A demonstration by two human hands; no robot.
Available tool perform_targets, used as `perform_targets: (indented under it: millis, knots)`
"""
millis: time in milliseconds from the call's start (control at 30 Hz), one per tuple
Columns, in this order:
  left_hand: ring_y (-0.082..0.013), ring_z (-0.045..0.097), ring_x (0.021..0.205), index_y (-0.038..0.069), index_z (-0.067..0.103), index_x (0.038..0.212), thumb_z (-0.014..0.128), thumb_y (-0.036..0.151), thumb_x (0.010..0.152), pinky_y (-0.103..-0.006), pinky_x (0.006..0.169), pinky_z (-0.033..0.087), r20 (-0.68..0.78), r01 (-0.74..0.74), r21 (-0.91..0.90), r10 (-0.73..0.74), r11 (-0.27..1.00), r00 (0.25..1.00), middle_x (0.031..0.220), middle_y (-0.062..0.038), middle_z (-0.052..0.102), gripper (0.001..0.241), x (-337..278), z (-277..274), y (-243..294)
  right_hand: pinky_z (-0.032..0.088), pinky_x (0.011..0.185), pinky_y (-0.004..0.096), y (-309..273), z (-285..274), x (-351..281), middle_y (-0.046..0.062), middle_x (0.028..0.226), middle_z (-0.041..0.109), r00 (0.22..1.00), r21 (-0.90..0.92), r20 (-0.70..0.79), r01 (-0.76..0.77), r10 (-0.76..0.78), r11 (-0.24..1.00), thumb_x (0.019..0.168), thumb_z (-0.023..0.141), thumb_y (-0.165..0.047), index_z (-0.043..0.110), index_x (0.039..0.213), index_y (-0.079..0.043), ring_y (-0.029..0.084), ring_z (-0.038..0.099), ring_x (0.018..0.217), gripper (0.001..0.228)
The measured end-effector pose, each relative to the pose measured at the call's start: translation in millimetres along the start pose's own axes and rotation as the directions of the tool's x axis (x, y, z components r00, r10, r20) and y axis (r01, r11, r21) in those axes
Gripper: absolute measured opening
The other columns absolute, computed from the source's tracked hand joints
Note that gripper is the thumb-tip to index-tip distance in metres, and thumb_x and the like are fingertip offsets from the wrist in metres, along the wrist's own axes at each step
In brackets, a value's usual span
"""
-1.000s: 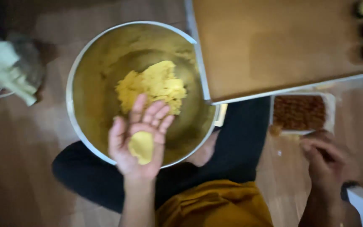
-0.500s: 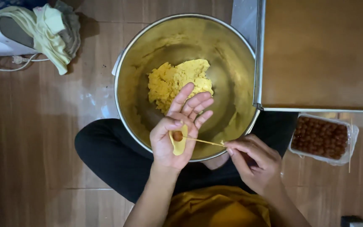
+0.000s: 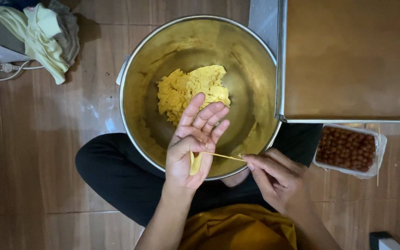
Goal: The person takes pieces of dough from a bowl, flattens them, and places a small brown ball from a container into the center. They then fold the dough around the ball, roll it into a sphere between their palms, and place the finished pastry onto a tray.
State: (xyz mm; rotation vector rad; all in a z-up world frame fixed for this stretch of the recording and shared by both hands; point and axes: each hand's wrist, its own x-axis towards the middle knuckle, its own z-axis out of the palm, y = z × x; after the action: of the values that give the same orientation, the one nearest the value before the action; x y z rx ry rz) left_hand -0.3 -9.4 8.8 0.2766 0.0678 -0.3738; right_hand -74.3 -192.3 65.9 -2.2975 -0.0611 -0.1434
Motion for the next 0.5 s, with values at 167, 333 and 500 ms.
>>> perform_targets:
  millis: [167, 333, 500]
  knots:
    - [-0.0363, 0.046, 0.148, 0.004, 0.040, 0.160, 0.049, -0.015, 0.074, -0.0495, 0.129, 0.032, 0.047, -0.002, -0.014, 0.002, 1.000, 0.999, 0.150, -0.023, 0.053, 0.088, -0.8, 0.2, 0.4, 0.052, 0.057, 0.026, -1.4, -0.7, -0.1, 0.006, 0.087, 0.073, 0.999, -0.006, 0.038, -0.024, 0.025, 1.000, 0.085, 0.073, 0.004, 0.078, 0.107, -0.006, 0.013, 0.070, 0.067, 0.024]
    - [-0.0365, 0.045, 0.149, 0.005, 0.040, 0.159, 0.047, -0.016, 0.071, -0.0501, 0.130, 0.032, 0.055, -0.016, -0.023, 0.018, 1.000, 0.998, 0.151, -0.024, 0.053, 0.091, -1.9, -0.8, 0.5, 0.055, 0.068, 0.027, 5.1, 3.8, -5.1, 0.007, 0.091, 0.071, 0.996, -0.052, -0.040, 0.073, -0.075, 0.996, 0.086, 0.075, 0.003, 0.076, 0.108, -0.006, 0.016, 0.070, 0.078, 0.024]
    - [-0.0368, 0.045, 0.150, 0.004, 0.040, 0.160, 0.047, -0.016, 0.072, -0.0499, 0.130, 0.033, 0.053, -0.011, -0.045, 0.014, 0.999, 0.999, 0.151, -0.023, 0.053, 0.091, -2.4, -3.1, 0.0, 0.055, 0.070, 0.028, 3.4, 2.7, -6.6, 0.008, 0.091, 0.072, 0.996, -0.088, -0.047, 0.078, -0.082, 0.993, 0.084, 0.077, 0.002, 0.076, 0.105, -0.006, 0.018, 0.071, 0.080, 0.023]
